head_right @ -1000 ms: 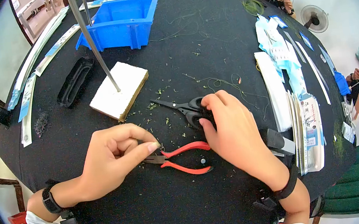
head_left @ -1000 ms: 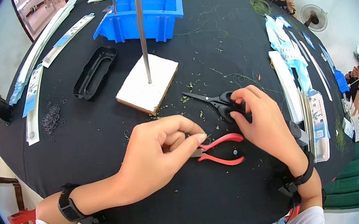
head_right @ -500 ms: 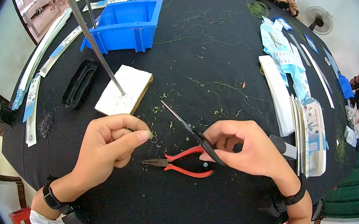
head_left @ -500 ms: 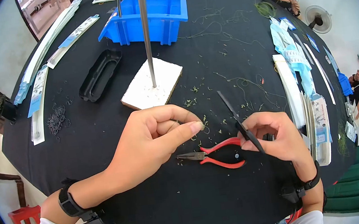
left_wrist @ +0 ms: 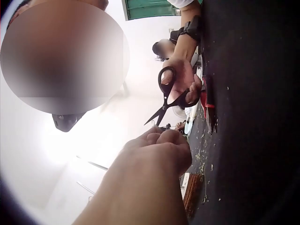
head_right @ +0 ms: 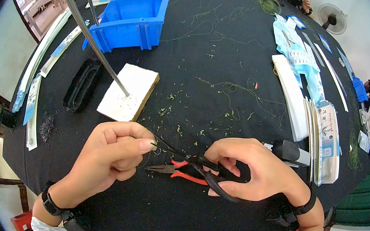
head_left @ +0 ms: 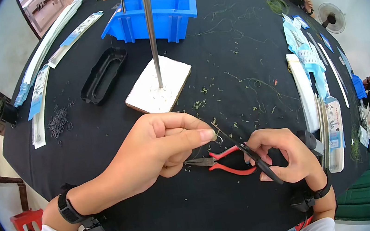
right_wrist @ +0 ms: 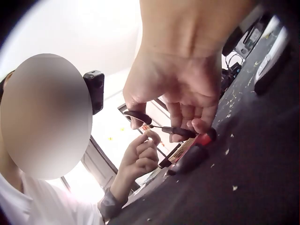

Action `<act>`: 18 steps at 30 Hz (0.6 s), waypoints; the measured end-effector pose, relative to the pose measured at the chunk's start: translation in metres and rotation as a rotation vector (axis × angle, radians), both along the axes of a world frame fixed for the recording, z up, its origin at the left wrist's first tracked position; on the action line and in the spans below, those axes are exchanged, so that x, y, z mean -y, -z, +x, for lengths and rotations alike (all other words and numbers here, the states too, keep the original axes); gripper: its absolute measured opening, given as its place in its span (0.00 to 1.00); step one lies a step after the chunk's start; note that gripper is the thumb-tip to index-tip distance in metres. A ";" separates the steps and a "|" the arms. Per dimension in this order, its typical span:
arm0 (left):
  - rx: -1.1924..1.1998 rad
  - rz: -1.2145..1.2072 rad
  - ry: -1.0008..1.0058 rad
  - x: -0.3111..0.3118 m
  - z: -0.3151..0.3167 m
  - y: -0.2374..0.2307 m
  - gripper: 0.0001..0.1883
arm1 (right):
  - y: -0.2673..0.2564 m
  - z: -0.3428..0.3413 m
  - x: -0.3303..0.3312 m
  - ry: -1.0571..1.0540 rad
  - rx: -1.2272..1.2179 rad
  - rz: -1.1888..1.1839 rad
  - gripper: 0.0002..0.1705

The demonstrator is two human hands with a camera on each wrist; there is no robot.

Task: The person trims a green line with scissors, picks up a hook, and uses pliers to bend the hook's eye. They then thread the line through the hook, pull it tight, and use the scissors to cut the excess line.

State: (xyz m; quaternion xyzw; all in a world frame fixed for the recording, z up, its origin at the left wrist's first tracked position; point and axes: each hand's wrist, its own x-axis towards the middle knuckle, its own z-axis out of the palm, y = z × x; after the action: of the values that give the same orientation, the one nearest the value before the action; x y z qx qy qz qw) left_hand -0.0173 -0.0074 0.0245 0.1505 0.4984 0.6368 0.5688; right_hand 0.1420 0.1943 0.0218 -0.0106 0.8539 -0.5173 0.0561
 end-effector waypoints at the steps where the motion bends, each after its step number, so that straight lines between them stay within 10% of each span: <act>1: 0.006 -0.003 0.003 0.000 0.000 0.000 0.06 | 0.001 0.000 0.000 -0.004 -0.004 0.009 0.19; 18: 0.039 -0.036 -0.015 0.000 0.001 0.000 0.06 | 0.009 0.003 -0.001 0.041 -0.056 0.068 0.13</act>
State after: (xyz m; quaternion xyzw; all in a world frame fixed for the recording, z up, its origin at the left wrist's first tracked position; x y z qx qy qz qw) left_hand -0.0163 -0.0070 0.0244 0.1241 0.4999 0.6346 0.5762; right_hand 0.1448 0.1953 0.0125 -0.0059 0.8722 -0.4887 0.0220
